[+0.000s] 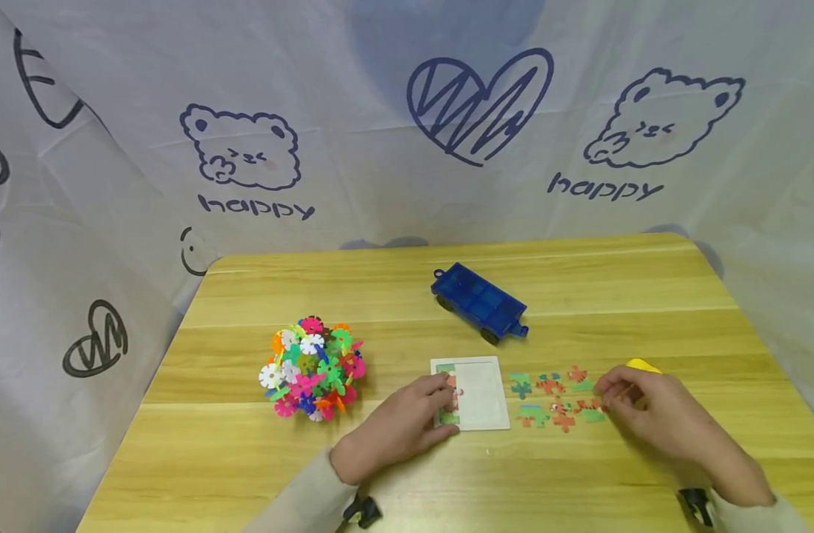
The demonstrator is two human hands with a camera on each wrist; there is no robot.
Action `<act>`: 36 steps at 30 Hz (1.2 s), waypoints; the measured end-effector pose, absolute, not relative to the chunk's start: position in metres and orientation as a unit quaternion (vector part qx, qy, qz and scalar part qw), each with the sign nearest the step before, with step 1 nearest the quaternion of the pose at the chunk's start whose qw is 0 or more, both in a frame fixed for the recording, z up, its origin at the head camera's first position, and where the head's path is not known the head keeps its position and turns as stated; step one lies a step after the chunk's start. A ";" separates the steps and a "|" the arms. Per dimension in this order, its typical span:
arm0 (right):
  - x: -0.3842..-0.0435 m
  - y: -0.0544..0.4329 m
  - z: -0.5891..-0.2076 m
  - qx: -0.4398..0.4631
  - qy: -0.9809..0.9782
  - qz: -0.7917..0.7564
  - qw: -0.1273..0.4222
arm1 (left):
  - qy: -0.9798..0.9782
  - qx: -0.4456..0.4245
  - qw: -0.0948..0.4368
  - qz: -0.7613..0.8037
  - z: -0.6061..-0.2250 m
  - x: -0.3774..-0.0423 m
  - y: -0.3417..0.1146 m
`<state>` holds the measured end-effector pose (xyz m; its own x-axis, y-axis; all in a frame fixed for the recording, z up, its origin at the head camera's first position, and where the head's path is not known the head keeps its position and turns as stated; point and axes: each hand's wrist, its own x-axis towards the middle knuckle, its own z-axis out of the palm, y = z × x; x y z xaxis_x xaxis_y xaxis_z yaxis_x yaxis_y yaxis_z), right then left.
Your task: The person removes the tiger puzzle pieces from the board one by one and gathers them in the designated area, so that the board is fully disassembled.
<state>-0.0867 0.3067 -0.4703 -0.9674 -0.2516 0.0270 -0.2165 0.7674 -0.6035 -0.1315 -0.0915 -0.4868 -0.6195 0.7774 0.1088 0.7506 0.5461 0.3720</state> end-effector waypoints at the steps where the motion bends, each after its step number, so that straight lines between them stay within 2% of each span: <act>1: -0.087 0.306 -0.470 -0.123 0.940 -0.317 0.027 | 0.879 0.435 0.033 0.194 -0.487 -0.131 -0.092; 12: -0.094 0.271 -0.470 -0.154 0.934 -0.322 0.003 | 0.884 0.434 0.030 0.173 -0.486 -0.129 -0.090; 29: -0.153 0.161 -0.447 -0.217 0.928 -0.293 0.078 | 0.891 0.432 0.022 0.136 -0.488 -0.129 -0.089; 36: -0.169 0.137 -0.451 -0.230 0.929 -0.275 0.093 | 0.882 0.451 -0.017 0.136 -0.495 -0.132 -0.091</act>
